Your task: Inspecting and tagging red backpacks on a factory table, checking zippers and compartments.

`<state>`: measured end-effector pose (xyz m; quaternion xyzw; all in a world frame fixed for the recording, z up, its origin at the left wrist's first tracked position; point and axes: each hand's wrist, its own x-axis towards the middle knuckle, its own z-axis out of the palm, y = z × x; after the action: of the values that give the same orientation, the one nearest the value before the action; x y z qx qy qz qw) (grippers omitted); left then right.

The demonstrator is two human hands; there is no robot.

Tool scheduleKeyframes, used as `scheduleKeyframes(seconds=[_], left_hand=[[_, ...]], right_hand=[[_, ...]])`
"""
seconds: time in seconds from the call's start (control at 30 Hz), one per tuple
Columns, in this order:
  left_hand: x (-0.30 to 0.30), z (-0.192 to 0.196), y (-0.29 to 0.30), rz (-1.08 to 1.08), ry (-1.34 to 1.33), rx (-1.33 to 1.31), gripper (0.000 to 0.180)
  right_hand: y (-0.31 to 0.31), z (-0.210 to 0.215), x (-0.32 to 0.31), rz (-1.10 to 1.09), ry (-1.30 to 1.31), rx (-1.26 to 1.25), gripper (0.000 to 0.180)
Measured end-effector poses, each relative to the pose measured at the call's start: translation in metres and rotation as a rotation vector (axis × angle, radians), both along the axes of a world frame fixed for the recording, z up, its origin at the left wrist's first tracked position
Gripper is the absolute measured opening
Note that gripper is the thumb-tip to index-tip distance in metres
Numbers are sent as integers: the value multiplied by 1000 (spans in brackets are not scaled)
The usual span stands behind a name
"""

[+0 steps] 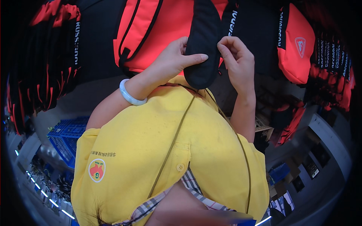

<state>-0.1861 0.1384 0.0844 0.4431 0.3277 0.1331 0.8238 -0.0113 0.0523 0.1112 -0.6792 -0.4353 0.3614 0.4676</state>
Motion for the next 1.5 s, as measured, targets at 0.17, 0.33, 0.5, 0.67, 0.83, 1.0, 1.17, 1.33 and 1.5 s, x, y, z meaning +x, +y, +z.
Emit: scheduleKeyframes(seconds=[0.17, 0.33, 0.5, 0.67, 0.83, 1.0, 1.17, 1.33, 1.5], left_hand=[[1, -1, 1, -21, 4, 0, 40], [-4, -2, 4, 88, -84, -167, 42], [-9, 1, 2, 152, -5, -181, 58], [-18, 6, 6, 183, 18, -69, 61], [-24, 4, 8, 100, -63, 22, 62], [-34, 10, -4, 57, -5, 224, 74], [-46, 19, -14, -58, 204, 636, 101], [-53, 33, -22, -101, 347, 707, 97], [-60, 31, -30, -82, 372, 753, 97]], right_hand=[[-6, -7, -7, -92, -6, 112, 4], [-52, -8, -10, -102, 354, 374, 26], [-97, -12, -32, 455, 300, -30, 70], [-156, -53, -24, 186, 252, -245, 69], [-235, -179, -21, -18, -60, -977, 48], [-268, -194, 6, 113, 115, -929, 33], [-192, -89, 50, -240, -60, -381, 18], [-78, 21, 45, -10, -420, -105, 15], [-20, 46, 14, 343, -606, 39, 22]])
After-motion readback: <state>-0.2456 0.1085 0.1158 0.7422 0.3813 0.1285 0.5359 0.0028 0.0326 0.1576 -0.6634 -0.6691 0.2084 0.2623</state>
